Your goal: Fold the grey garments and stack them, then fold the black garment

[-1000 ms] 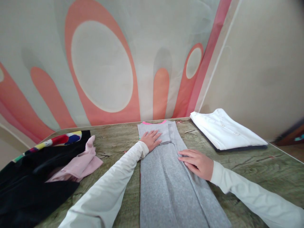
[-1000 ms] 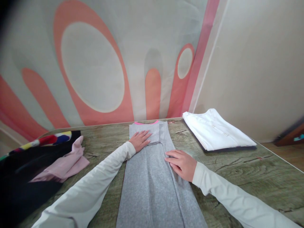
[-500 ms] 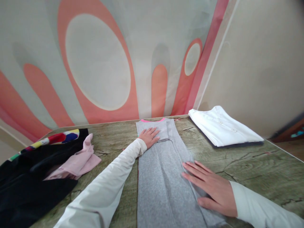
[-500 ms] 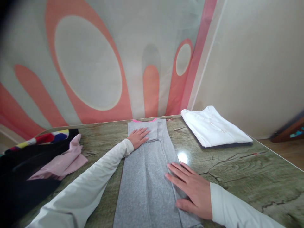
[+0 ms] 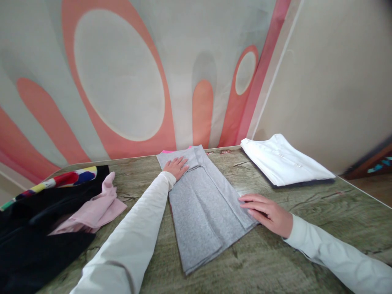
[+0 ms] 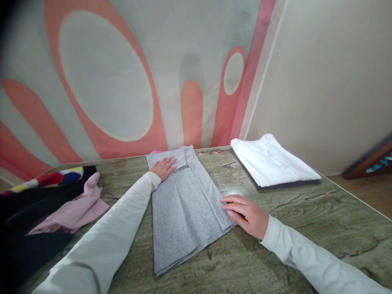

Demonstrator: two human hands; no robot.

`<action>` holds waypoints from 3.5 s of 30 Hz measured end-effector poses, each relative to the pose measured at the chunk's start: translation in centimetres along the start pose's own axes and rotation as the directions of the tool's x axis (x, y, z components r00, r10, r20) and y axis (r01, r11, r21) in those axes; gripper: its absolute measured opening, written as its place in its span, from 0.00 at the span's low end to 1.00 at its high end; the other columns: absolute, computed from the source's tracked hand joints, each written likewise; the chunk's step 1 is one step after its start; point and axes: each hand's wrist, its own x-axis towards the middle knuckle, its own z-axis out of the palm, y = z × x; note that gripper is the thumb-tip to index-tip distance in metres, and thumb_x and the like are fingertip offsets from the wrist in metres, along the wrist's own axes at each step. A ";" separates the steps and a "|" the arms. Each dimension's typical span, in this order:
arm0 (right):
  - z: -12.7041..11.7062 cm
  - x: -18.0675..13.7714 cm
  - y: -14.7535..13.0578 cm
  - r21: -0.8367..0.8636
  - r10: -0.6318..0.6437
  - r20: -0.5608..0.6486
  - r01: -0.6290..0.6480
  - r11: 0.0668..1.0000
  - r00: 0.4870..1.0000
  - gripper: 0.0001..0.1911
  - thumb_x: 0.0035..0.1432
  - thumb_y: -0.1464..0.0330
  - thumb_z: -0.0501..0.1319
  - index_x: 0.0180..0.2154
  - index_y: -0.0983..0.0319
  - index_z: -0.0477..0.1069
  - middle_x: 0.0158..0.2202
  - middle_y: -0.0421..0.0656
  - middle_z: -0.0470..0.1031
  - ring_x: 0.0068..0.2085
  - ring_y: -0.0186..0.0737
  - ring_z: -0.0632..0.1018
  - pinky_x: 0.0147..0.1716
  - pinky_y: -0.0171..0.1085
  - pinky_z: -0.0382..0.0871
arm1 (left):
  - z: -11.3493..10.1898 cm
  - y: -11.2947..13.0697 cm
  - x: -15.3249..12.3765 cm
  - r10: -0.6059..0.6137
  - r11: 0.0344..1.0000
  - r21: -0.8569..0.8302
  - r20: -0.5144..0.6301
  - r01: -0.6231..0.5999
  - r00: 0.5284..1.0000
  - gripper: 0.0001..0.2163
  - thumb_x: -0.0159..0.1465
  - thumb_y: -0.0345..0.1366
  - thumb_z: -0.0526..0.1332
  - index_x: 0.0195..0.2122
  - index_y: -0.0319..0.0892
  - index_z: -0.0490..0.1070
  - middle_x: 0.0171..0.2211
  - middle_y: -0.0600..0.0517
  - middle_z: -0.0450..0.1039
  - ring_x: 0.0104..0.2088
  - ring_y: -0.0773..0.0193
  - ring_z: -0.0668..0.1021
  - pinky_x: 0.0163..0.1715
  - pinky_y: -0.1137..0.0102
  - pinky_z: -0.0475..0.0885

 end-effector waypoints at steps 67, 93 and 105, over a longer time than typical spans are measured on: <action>5.1 12.5 3.3 -0.341 0.076 0.239 0.010 0.940 0.968 0.35 0.58 0.51 0.41 0.60 0.64 0.46 0.62 0.47 0.45 0.61 0.45 0.49 0.58 0.47 0.42 | -5.4 5.3 -20.8 0.298 0.954 -0.016 -0.012 -0.298 0.955 0.29 0.61 0.55 0.42 0.61 0.47 0.45 0.61 0.49 0.44 0.59 0.54 0.54 0.57 0.57 0.49; 4.4 17.6 7.1 -0.424 0.286 0.065 -0.233 0.875 0.956 0.35 0.58 0.52 0.40 0.58 0.71 0.51 0.60 0.52 0.50 0.60 0.47 0.52 0.56 0.43 0.46 | -3.4 2.1 -6.2 0.089 0.995 -0.033 -0.009 -0.089 0.996 0.26 0.63 0.47 0.44 0.57 0.36 0.53 0.59 0.42 0.50 0.58 0.56 0.55 0.55 0.58 0.53; 5.9 18.3 10.3 -0.467 0.347 0.063 -0.280 0.839 0.936 0.34 0.58 0.49 0.35 0.59 0.61 0.48 0.63 0.43 0.41 0.61 0.42 0.47 0.57 0.44 0.40 | -0.2 -2.7 -3.0 -0.116 0.993 0.023 0.039 0.115 0.993 0.35 0.59 0.59 0.37 0.60 0.39 0.45 0.62 0.46 0.41 0.60 0.55 0.50 0.55 0.54 0.48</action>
